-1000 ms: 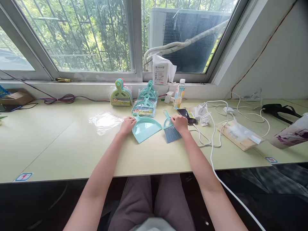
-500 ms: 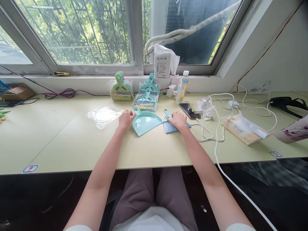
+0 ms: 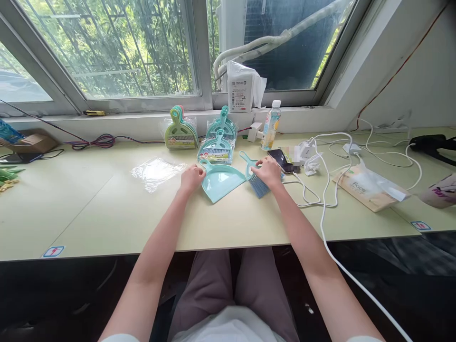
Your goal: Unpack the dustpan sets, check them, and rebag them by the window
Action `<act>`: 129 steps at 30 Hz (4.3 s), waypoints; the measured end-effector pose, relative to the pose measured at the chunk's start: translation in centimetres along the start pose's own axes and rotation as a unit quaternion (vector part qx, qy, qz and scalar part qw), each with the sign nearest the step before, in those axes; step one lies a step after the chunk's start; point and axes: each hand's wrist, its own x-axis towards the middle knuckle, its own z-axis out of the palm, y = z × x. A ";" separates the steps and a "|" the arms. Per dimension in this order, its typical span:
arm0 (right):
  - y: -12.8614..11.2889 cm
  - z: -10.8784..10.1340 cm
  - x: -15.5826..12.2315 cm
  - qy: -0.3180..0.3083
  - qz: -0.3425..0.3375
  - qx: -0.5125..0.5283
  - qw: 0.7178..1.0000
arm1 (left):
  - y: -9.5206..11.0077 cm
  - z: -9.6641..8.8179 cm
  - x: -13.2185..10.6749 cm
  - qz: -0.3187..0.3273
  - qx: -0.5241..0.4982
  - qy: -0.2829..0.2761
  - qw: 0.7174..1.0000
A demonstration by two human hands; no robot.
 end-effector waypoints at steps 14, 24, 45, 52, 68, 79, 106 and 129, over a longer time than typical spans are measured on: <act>-3.5 1.7 -2.4 -0.086 -0.231 0.000 0.969 | 7.0 0.0 -3.2 0.263 -0.140 -0.161 0.941; -3.0 0.5 -2.0 -0.133 -0.243 0.044 0.960 | 4.1 0.2 -1.5 0.342 0.018 -0.005 0.940; -3.5 0.0 -2.4 -0.144 -0.251 -0.026 0.957 | 5.0 0.9 -2.1 0.406 0.127 0.029 0.905; -3.2 0.4 -2.2 -0.154 -0.235 0.013 0.960 | 4.7 1.3 -2.2 0.408 0.118 0.007 0.905; -4.6 1.0 -2.5 -0.043 -0.085 0.122 0.988 | 5.7 0.9 -1.6 0.148 -0.240 0.113 0.953; 0.3 0.3 1.3 0.071 -0.048 0.202 0.976 | 8.8 2.5 -3.0 -0.148 -0.664 -0.162 0.715; 0.7 -1.5 1.5 0.167 -0.113 0.137 0.970 | 5.6 1.1 -0.6 -0.271 -0.729 -0.047 0.627; -3.1 0.5 -1.5 -0.014 -0.311 0.170 0.935 | 4.1 0.8 -0.4 -0.229 -0.692 -0.112 0.675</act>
